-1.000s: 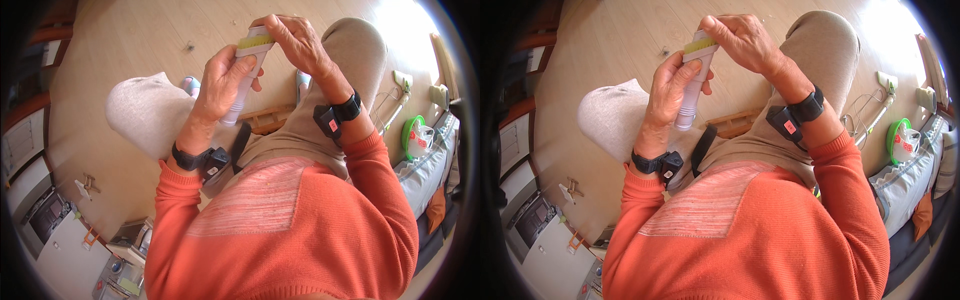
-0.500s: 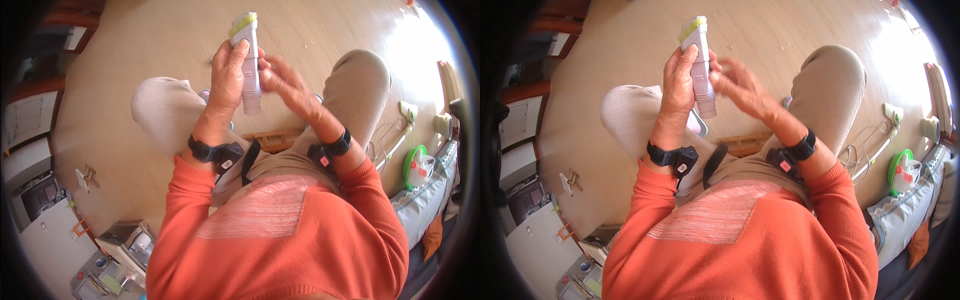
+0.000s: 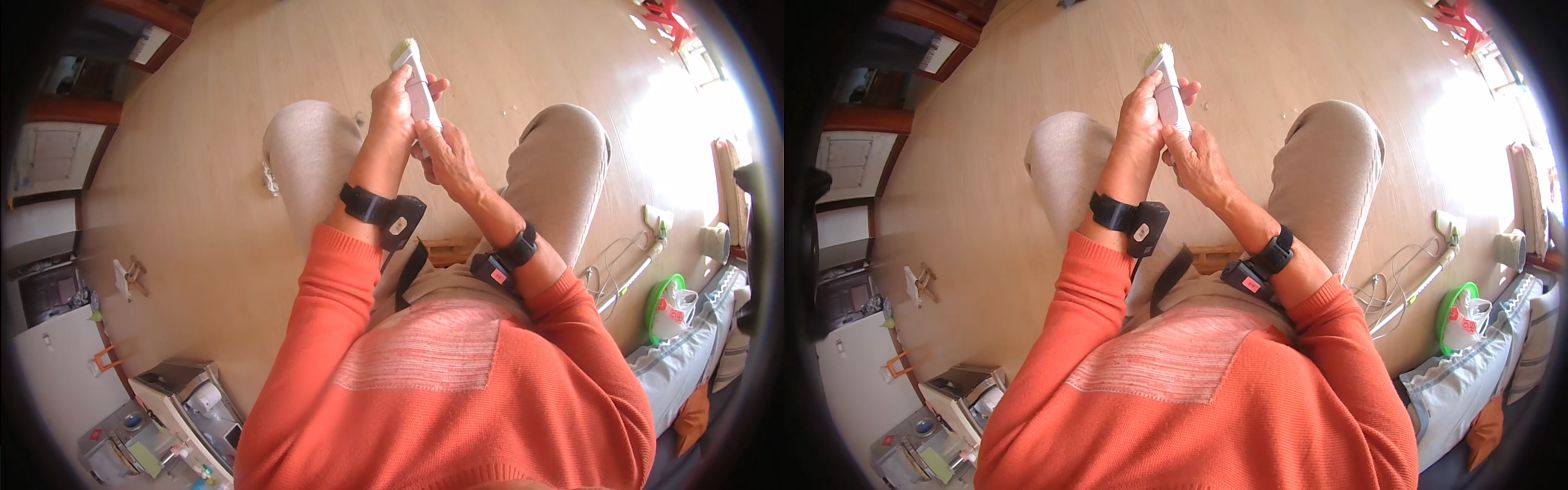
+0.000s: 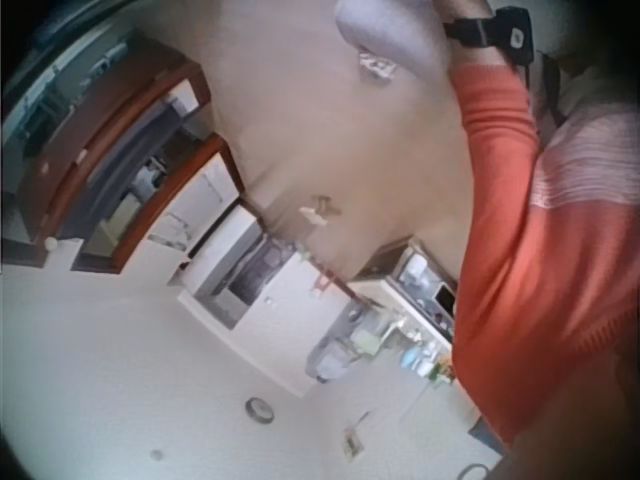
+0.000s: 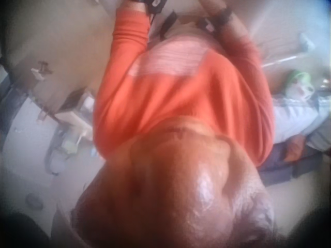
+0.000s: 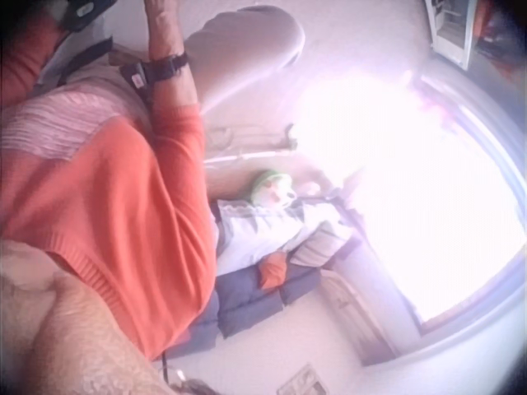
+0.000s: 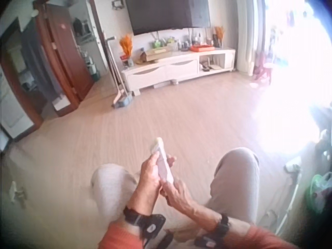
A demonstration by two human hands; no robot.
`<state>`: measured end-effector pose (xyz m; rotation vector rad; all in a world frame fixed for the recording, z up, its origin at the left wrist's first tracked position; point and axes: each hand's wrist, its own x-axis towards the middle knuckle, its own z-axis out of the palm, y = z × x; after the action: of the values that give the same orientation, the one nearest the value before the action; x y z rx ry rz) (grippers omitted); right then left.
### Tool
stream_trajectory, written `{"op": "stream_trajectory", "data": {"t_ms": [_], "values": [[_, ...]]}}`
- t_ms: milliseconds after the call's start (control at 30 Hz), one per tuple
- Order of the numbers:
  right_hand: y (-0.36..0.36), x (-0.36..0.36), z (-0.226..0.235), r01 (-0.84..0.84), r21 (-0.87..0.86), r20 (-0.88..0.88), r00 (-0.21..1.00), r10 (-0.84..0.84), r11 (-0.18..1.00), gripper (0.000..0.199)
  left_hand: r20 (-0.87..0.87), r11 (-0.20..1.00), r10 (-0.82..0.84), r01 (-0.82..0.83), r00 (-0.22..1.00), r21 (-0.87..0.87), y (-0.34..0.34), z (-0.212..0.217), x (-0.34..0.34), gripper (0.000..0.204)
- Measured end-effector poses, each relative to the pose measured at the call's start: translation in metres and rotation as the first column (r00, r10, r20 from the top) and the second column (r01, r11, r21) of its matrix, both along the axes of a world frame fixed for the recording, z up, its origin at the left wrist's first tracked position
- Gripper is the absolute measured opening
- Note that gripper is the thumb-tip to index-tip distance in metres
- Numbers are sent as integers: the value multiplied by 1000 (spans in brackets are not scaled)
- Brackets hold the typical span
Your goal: The person assembles a stick vacuum cleaner by attaching the dust cup, extending the handle, and connecting the floor head. They then attach a brush accessory to the wand and place it in the bathroom.
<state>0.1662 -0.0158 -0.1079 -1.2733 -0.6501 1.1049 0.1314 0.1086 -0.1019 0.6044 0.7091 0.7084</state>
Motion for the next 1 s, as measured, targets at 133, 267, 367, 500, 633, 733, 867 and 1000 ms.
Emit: {"op": "stream_trajectory", "data": {"t_ms": [133, 267, 367, 500, 633, 733, 867, 1000], "values": [[-4, -1, -6, -38, -74, -18, 999, 37, 997, 42, 22, 999, 32, -31, 999, -31, 9, -14, 6, 33], [-9, -6, -11, -35, -125, -71, 997, 26, 992, 43, 26, 994, -52, 54, 998, -90, 27, -28, 7, 32], [-9, -6, -11, -33, -107, -138, 990, 18, 994, 42, 38, 995, -82, 84, 996, -55, 32, -32, 6, 33], [-9, -6, -8, -42, -43, -125, 992, 37, 998, 42, 38, 996, -84, 85, 996, -32, 30, -22, 4, 31], [-10, -12, -7, -59, 13, -98, 993, 60, 998, 43, 77, 997, -82, 82, 994, 7, 26, -4, -5, 33], [-9, -15, -8, -37, 27, -139, 989, 40, 999, 43, 150, 995, -100, 96, 984, 33, 24, 8, -13, 38], [-9, -15, -8, -42, 40, -204, 978, 49, 998, 47, 203, 989, -121, 101, 972, 104, 18, 22, -26, 42], [-11, -12, -9, -52, 33, -214, 975, 58, 998, 52, 126, 971, -123, 93, 984, 222, 12, 30, -34, 43]]}}
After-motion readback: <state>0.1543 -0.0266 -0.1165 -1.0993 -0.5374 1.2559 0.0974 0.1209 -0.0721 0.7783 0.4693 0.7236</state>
